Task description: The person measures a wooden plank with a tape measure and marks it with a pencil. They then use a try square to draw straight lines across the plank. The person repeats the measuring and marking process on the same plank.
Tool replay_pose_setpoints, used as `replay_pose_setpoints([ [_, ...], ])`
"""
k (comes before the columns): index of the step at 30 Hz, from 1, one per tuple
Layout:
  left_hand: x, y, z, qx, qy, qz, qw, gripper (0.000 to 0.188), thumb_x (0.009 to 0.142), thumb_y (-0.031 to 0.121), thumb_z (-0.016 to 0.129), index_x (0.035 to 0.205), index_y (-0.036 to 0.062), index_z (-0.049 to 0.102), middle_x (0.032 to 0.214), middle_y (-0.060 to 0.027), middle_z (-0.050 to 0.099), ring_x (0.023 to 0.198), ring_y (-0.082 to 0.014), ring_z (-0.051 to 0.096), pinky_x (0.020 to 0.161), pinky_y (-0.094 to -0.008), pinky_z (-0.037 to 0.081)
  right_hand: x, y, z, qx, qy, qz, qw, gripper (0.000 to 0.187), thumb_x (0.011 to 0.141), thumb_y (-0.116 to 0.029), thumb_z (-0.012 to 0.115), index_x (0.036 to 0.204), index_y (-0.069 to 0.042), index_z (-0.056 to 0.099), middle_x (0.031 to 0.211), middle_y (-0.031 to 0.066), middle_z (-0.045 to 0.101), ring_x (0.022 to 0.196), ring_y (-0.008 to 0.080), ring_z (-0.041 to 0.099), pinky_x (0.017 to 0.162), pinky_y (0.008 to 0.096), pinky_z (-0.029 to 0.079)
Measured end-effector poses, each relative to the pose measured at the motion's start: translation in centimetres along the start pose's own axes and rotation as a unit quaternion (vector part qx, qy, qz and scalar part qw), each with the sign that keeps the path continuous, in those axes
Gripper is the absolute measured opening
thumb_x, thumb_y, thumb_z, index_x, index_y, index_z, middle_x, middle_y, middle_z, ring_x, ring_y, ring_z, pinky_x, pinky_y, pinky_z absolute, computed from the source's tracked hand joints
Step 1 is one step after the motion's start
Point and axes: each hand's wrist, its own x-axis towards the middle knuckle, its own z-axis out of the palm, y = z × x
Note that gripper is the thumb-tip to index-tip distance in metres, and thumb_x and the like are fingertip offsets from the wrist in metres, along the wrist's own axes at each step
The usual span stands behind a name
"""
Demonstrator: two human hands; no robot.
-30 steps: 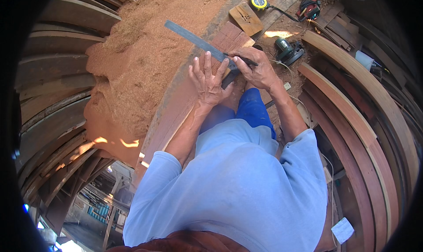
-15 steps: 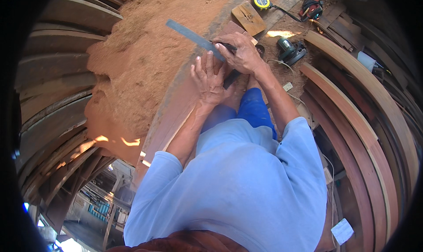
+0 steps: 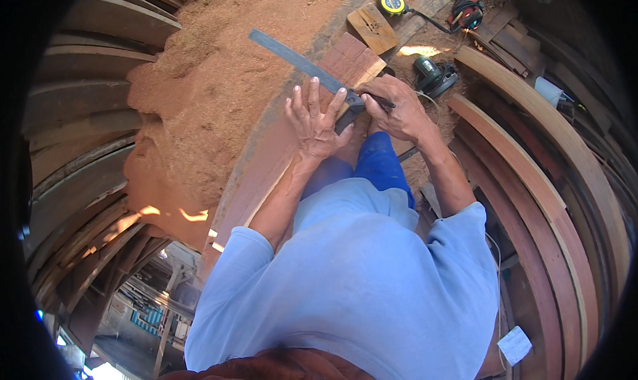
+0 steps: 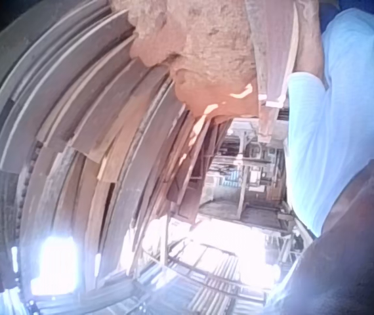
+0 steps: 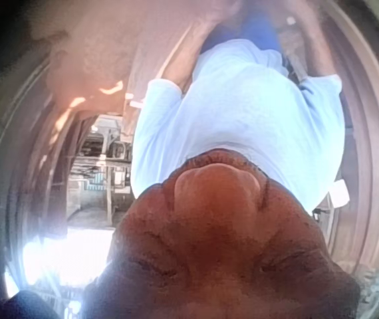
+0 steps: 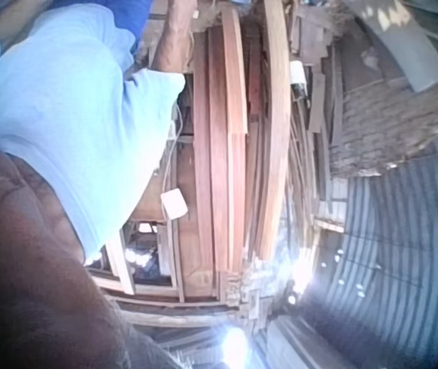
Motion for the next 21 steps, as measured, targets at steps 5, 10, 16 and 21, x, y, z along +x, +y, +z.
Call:
replay_pose_setpoints([
  [5, 0.0, 0.0, 0.2, 0.005, 0.010, 0.004, 1.000, 0.085, 0.068, 0.051, 0.079, 0.148, 0.0376, 0.053, 0.167, -0.0187, 0.024, 0.146, -0.0502, 0.021, 0.109, -0.0738, 0.023, 0.4, -0.4, -0.5, -0.015, 0.020, -0.008, 1.000, 0.023, 0.097, -0.019, 0.065, 0.110, -0.002, 0.074, 0.100, 0.0149, 0.073, 0.096, 0.0329, 0.067, 0.086, 0.0425, 0.054],
  [10, 0.1, 0.0, 0.3, 0.013, 0.022, 0.005, 1.000, 0.086, 0.067, 0.052, 0.080, 0.148, 0.0370, 0.054, 0.167, -0.0174, 0.024, 0.145, -0.0510, 0.022, 0.109, -0.0736, 0.022, 5.8, -1.7, 2.3, 0.032, 0.094, -0.056, 0.993, 0.024, 0.098, -0.020, 0.064, 0.110, -0.004, 0.075, 0.106, 0.0147, 0.075, 0.098, 0.0314, 0.068, 0.089, 0.0428, 0.053],
  [16, 0.1, 0.1, 0.1, 0.010, 0.010, -0.006, 1.000, 0.089, 0.066, 0.052, 0.082, 0.149, 0.0382, 0.053, 0.168, -0.0168, 0.024, 0.146, -0.0503, 0.020, 0.110, -0.0731, 0.022, 5.3, -0.2, 2.7, 0.011, 0.076, -0.088, 0.993, 0.023, 0.098, -0.020, 0.065, 0.109, -0.003, 0.076, 0.101, 0.0142, 0.076, 0.094, 0.0320, 0.069, 0.087, 0.0425, 0.054],
  [21, 0.0, 0.1, 0.0, 0.005, 0.007, -0.002, 1.000, 0.091, 0.065, 0.050, 0.083, 0.149, 0.0382, 0.052, 0.168, -0.0177, 0.024, 0.147, -0.0499, 0.020, 0.110, -0.0731, 0.022, 2.1, -1.0, 1.2, 0.036, 0.054, -0.034, 0.997, 0.021, 0.098, -0.015, 0.063, 0.107, 0.000, 0.075, 0.100, 0.0162, 0.075, 0.091, 0.0331, 0.069, 0.085, 0.0418, 0.055],
])
